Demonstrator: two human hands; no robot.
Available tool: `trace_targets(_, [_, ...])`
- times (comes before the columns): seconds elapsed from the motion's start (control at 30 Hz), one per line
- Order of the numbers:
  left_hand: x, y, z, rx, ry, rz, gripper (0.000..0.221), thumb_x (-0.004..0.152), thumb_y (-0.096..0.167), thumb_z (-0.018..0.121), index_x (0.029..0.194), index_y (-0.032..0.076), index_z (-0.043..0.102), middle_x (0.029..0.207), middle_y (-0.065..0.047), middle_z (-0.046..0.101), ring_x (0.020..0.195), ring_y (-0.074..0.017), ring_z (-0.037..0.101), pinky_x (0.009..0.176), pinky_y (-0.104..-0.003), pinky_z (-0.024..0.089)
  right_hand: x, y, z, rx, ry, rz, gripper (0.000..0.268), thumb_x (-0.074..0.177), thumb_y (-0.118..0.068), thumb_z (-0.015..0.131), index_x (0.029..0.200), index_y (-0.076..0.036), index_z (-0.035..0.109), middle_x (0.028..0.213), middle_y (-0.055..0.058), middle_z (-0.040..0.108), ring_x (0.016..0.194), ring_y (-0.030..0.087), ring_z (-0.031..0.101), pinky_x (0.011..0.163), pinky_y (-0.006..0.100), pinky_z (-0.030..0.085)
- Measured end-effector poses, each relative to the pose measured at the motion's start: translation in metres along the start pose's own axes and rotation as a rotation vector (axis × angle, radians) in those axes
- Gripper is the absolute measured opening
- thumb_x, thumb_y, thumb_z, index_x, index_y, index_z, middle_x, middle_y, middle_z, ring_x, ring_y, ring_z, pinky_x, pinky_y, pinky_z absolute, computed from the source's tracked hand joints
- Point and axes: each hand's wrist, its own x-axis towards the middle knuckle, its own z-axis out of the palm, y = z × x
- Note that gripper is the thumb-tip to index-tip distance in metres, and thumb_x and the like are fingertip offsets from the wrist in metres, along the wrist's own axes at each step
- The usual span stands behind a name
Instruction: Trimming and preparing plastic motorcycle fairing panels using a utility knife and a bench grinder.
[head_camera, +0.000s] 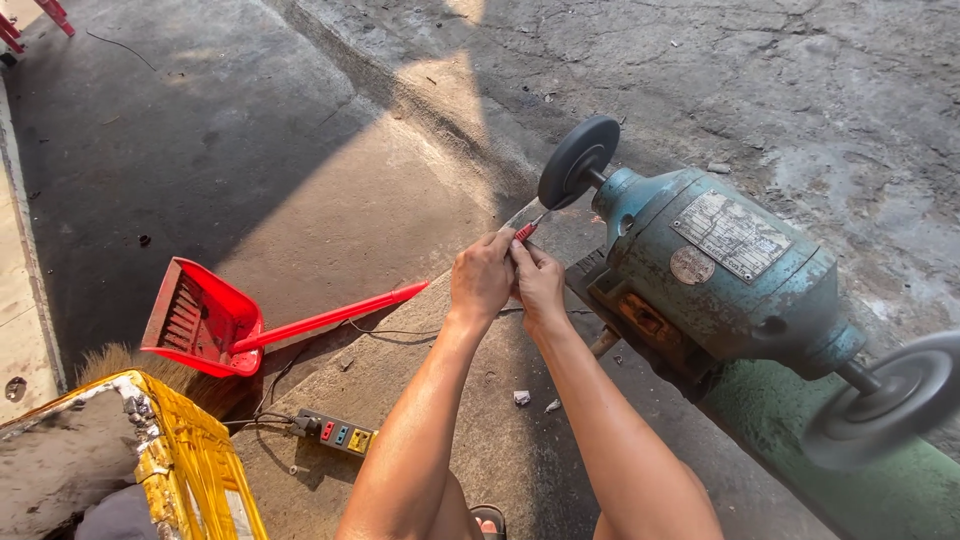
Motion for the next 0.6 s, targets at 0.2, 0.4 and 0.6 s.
trace_targets(0.2, [-0.009, -0.011, -0.004, -0.041, 0.024, -0.016, 0.027, 0.099, 0.02, 0.051, 0.117, 0.018, 0.071, 0.104, -0.01, 0.074, 0.094, -0.0365, 0.073, 0.075, -0.052, 0.061, -0.014, 0.0, 0.013, -0.022, -0.03, 0.0, 0.032, 0.095, -0.028, 0.073, 0.121, -0.01, 0.075, 0.079, 0.002, 0.068, 0.055, 0.016, 0.069, 0.055, 0.035, 0.065])
trace_targets(0.4, [-0.028, -0.032, -0.005, -0.024, 0.008, -0.077, 0.026, 0.098, 0.025, 0.051, 0.115, 0.026, 0.071, 0.105, -0.003, 0.074, 0.098, -0.0309, 0.073, 0.078, -0.051, 0.061, -0.038, 0.005, 0.021, -0.038, -0.066, 0.025, 0.028, 0.096, -0.026, 0.072, 0.117, -0.009, 0.076, 0.08, 0.003, 0.069, 0.059, 0.015, 0.069, 0.058, 0.034, 0.064])
trace_targets(0.6, [-0.029, -0.036, 0.003, 0.004, -0.03, -0.039, 0.024, 0.097, 0.026, 0.055, 0.114, 0.025, 0.071, 0.096, -0.004, 0.073, 0.091, -0.0325, 0.073, 0.073, -0.05, 0.061, -0.039, 0.018, 0.012, -0.035, -0.04, 0.034, 0.03, 0.096, -0.027, 0.071, 0.12, -0.008, 0.075, 0.083, 0.003, 0.067, 0.063, 0.017, 0.071, 0.06, 0.034, 0.064])
